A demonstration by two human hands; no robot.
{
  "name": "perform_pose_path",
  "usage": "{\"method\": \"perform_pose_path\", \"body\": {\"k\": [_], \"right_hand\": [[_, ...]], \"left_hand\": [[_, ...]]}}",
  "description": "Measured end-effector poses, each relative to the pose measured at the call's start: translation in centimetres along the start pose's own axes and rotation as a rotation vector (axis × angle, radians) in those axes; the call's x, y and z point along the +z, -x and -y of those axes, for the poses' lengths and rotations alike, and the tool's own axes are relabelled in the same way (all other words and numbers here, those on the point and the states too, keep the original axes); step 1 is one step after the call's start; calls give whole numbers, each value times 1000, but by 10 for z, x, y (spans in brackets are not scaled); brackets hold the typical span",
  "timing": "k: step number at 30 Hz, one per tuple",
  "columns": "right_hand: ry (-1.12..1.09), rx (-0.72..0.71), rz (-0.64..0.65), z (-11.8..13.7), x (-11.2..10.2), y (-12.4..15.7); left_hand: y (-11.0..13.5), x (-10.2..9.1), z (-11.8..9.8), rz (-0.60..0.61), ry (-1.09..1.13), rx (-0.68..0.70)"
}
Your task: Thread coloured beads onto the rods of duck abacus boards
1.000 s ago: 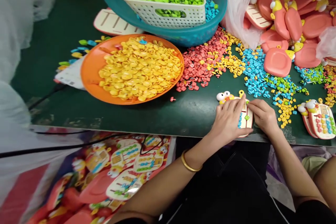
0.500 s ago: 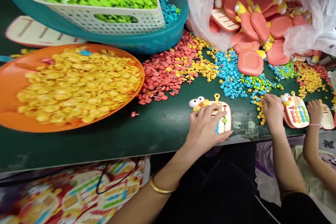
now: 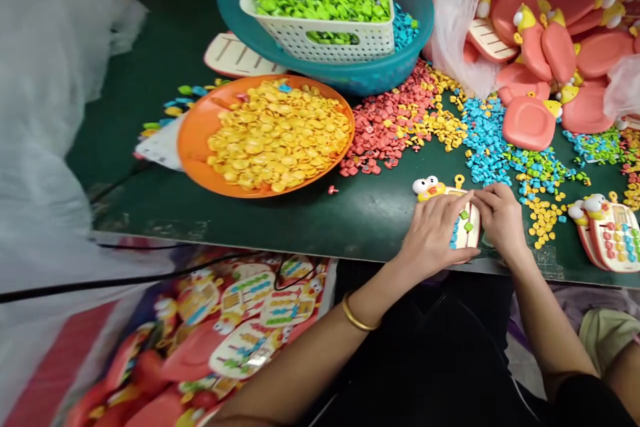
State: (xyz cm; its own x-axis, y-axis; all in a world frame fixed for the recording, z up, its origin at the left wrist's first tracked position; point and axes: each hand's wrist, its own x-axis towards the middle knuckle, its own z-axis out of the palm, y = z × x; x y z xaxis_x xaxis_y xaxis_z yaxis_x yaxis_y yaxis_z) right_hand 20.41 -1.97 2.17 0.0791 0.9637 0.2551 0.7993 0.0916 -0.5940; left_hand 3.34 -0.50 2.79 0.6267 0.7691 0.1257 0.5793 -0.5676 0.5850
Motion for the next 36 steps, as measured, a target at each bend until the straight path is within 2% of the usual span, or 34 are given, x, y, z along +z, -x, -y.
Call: {"method": "perform_pose_path", "body": {"k": [3,7,8,9,11,12,13,16,18,21,25,27,32,35,36], "right_hand": [[33,-9,3,0,0,4],[-50,-73,176,-14,-23,-3],[-28,-58,143,-22,-32,-7],[26,-10,54,-33,-40,-13],[185,145,-197,-57,-56,-26],[252,214,-284,-70,-63,-32],[292,256,-313,-80,-68,-37],[295,260,-251,-94,-75,-46],[274,250,-243,-86,-75,-44],[180,203,-217,-56,-66,-33],[-119,72,46,-14,-44,-15],[-193,63,117,-4,-33,-9],[-77,53,54,2,-17,1],[-27,-6,88,-5,-25,12],[-7,-15,64,-10,-30,17]], "left_hand": [[-1,4,1,-60,-23,-23],[-1,7,3,-133,-22,-30],[0,7,3,-129,-29,-12],[0,7,4,-113,-39,14],[0,6,5,-73,-57,66],[0,5,5,-58,-61,80],[0,4,5,-49,-62,82],[-3,1,2,-39,-62,66],[-6,-1,0,4,-74,114],[-10,-3,-2,94,-85,217],[-7,-2,0,83,-56,219],[-5,-1,2,59,-39,200],[-6,3,4,-4,-25,117],[-10,3,4,35,-79,151],[-11,3,4,52,-87,168]]}}
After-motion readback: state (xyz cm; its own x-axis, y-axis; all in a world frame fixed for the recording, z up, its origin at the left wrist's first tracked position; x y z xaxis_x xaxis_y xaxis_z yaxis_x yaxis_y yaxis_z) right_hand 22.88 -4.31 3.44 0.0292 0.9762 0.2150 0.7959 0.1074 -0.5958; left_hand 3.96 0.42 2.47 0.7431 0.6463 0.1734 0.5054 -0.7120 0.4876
